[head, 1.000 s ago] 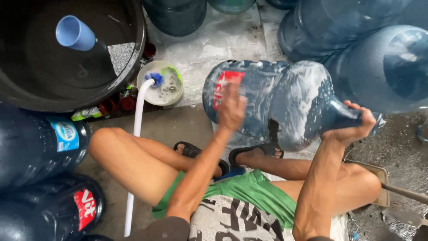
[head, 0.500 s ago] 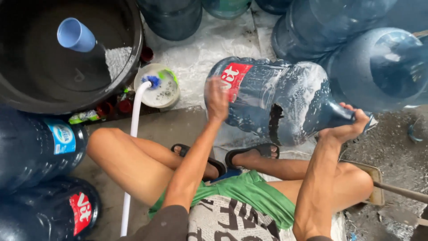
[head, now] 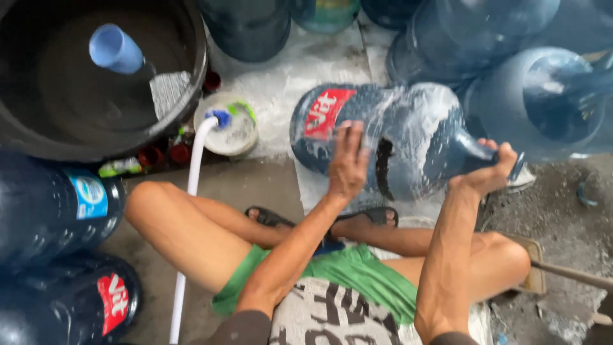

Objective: Scrubbing the exterior of large plastic water jugs to clean them.

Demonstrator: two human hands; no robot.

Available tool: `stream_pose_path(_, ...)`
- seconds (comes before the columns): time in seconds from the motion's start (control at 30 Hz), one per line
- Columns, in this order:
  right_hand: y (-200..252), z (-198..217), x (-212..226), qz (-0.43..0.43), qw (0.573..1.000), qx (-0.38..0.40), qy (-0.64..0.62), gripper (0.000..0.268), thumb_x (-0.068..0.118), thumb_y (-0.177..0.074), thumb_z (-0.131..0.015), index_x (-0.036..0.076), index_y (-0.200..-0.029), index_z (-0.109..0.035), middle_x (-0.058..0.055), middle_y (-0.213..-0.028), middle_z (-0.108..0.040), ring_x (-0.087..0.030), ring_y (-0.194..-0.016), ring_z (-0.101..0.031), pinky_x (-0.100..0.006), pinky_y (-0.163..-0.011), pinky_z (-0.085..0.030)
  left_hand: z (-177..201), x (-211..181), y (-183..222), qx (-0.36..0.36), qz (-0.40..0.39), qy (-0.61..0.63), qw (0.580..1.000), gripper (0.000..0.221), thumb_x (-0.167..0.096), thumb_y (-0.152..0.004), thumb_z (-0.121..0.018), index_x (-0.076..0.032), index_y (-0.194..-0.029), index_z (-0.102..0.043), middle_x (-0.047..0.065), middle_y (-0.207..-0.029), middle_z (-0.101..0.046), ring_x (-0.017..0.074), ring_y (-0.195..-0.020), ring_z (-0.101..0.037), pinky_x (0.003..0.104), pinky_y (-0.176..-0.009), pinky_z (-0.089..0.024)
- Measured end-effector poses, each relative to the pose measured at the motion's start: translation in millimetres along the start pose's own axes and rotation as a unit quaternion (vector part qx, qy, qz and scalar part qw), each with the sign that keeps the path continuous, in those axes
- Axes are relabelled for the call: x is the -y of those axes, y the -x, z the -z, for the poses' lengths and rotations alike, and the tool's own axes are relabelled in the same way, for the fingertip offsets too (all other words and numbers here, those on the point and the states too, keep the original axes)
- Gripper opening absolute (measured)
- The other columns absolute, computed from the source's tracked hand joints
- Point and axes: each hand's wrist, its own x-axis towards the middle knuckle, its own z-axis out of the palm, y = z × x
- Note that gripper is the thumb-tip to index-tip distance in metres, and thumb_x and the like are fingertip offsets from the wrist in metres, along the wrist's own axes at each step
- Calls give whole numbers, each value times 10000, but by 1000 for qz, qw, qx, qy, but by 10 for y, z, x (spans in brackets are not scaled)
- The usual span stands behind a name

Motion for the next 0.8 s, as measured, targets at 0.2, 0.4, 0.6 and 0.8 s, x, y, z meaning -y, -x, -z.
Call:
stream_pose_path(0.2,-4,77,99,-25,999,-26,7,234,230,-591,-652,52,-696,-544,-87,-685,-573,-205,-636,-573,-351,-606,-487,108,699,-25,-76,118,16,990,495,-366,-1010,-265,-106,-1430,-302,208,-1455,-338,373,-1379,-279,473,-1082,-320)
stream_pose_path(0.4,286,29,340,-31,992,-110,45,262,228,-633,-701,58,-767,-554,-70,-731,-561,-206,-643,-588,-365,-591,-521,393,-20,28,64,124,132,981,564,-433,-966,-355,-233,-1475,-218,157,-1547,-158,366,-1438,-142,522,-984,-390)
stream_pose_path(0.6,247,437,326,-70,986,131,72,339,350,-681,-678,87,-890,-628,-89,-906,-651,-248,-863,-642,-401,-813,-551,513,154,-65,64,120,51,989,693,-418,-844,-277,-69,-1435,-182,271,-1527,27,461,-1396,-162,561,-998,-414)
stream_pose_path(0.8,503,413,160,100,963,200,152,313,440,-771,-558,135,-826,-595,-88,-919,-621,-131,-911,-584,-232,-802,-485,704,79,-169,38,195,138,970,763,-233,-868,-433,-18,-1499,-62,325,-1505,58,516,-1387,-18,557,-1134,-90)
